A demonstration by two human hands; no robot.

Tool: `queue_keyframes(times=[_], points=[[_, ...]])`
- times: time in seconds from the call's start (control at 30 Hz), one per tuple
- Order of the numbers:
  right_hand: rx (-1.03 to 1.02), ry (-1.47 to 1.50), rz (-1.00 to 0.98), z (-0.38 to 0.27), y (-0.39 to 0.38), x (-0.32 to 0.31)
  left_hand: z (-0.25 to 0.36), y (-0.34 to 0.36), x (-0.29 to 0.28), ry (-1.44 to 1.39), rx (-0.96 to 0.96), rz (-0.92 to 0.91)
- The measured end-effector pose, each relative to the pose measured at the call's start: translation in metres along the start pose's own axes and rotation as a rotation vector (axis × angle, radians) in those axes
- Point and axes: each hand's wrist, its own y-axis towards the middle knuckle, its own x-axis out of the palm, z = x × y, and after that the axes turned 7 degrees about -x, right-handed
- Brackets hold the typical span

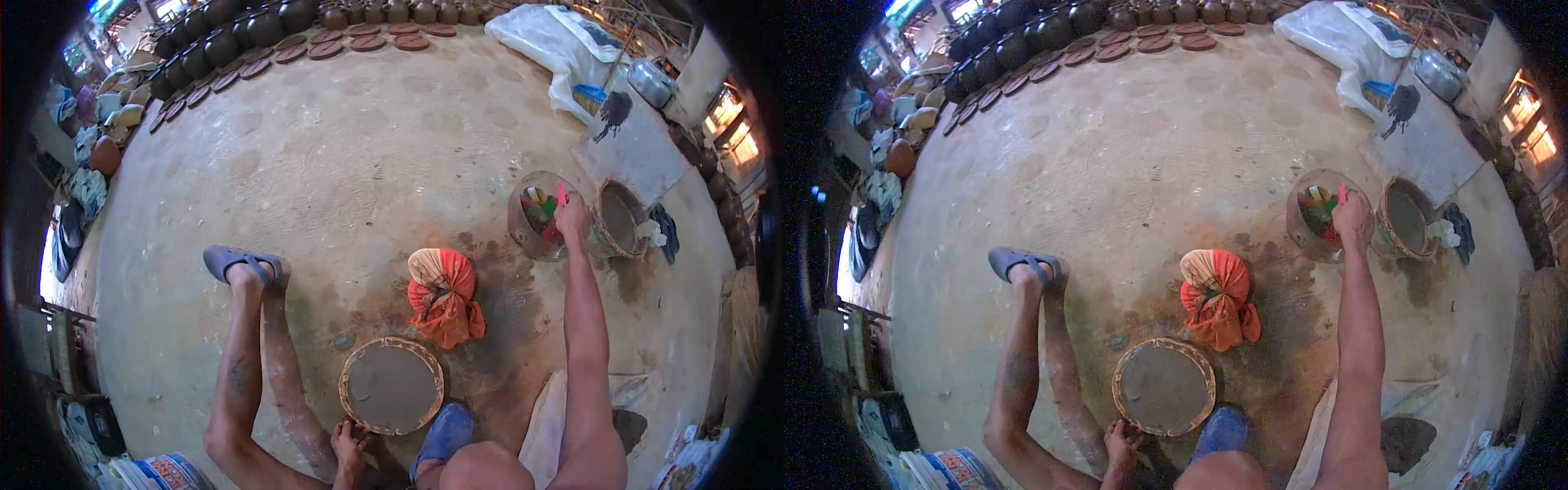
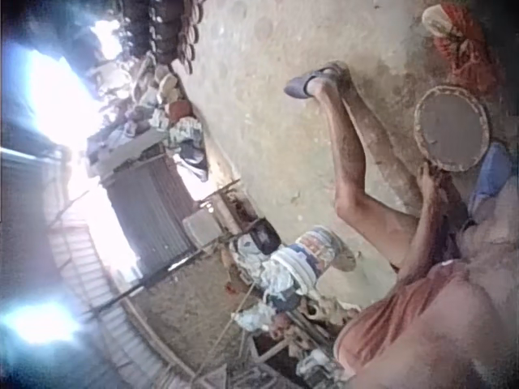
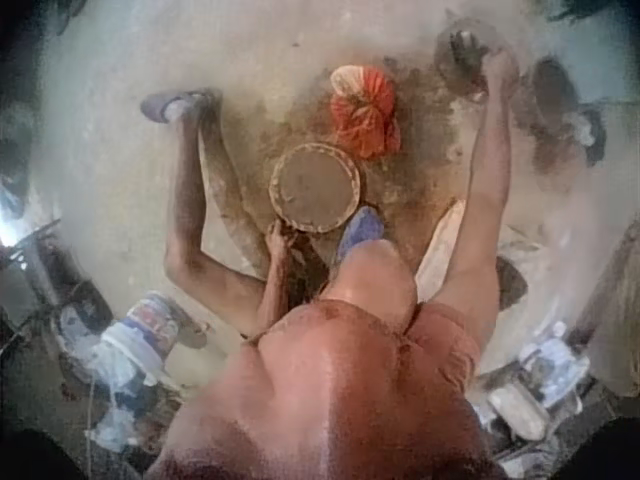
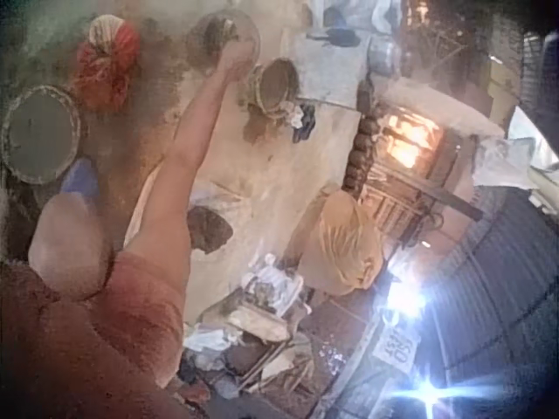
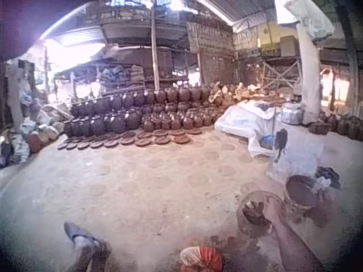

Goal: The person shapes a damp clay base inside a wooden hoop by hand and with a red tool, then picks up the hoop and turns around.

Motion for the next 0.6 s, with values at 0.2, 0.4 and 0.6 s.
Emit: queue_keyframes(times=[0.2, 0.4, 0.6], points=[[-0.214, 0.442, -0.231, -0.155, -0.147, -0.082, -0.024, -0.033, 0.006, -0.094, 0.042, -0.102], [-0.659, 0.464, -0.472, -0.238, -0.305, -0.049, -0.034, -0.055, -0.001, -0.149, -0.166, -0.223], [-0.902, 0.275, -0.358, -0.283, -0.348, -0.038, -0.026, -0.061, 0.009, -0.14, -0.206, -0.402]])
